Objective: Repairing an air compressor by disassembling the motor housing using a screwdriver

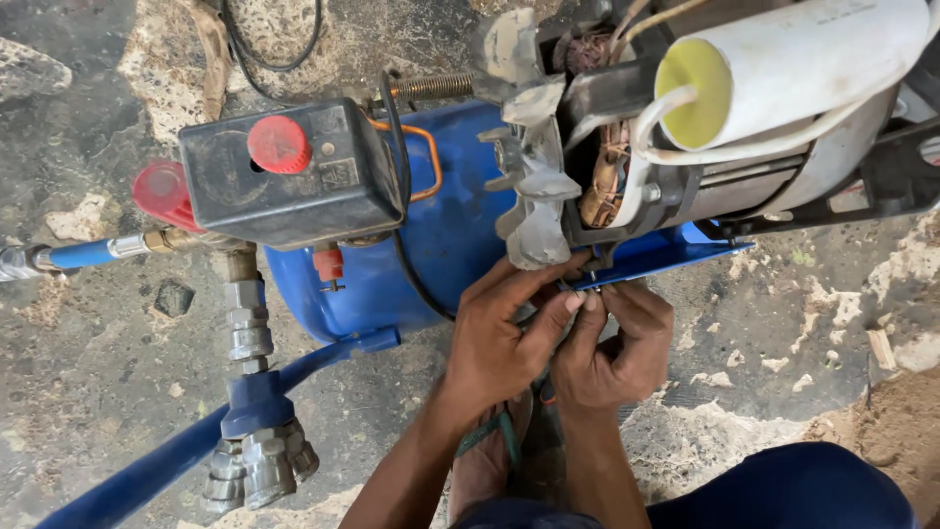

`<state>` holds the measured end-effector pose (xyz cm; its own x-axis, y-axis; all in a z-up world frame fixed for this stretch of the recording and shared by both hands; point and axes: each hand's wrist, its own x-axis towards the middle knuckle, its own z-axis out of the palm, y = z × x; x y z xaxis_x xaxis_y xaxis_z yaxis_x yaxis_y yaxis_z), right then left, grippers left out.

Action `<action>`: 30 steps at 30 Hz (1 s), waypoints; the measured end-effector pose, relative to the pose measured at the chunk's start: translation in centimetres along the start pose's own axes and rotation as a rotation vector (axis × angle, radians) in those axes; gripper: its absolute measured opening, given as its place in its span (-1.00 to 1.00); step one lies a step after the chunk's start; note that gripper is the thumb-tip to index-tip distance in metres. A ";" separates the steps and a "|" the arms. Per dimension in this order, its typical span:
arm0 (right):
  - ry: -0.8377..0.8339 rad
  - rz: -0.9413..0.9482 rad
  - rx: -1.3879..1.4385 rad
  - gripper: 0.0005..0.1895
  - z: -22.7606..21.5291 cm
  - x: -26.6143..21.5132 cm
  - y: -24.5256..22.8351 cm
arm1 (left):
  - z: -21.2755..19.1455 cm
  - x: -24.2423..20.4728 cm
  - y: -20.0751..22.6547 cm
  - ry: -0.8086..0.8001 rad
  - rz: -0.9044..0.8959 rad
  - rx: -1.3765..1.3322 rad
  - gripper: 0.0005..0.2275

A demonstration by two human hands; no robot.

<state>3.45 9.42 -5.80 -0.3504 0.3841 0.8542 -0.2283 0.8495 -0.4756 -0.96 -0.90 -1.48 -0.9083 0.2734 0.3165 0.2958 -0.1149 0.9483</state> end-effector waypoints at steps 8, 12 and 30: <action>-0.103 -0.002 0.014 -0.86 -0.5 1.0 0.2 | -0.2 0.0 -0.7 0.014 0.003 0.004 -0.80; -0.096 0.018 -0.016 -0.85 0.0 0.4 -0.2 | -0.3 -0.1 -1.4 0.017 0.000 -0.024 -0.80; -0.021 0.308 0.040 -0.86 1.2 -2.2 0.4 | -0.2 0.6 0.5 0.008 -0.014 0.041 -0.80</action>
<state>3.08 8.49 -8.11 -0.4271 0.6133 0.6644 -0.1444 0.6791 -0.7197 -1.42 -0.95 -0.81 -0.9148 0.2668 0.3033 0.2951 -0.0715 0.9528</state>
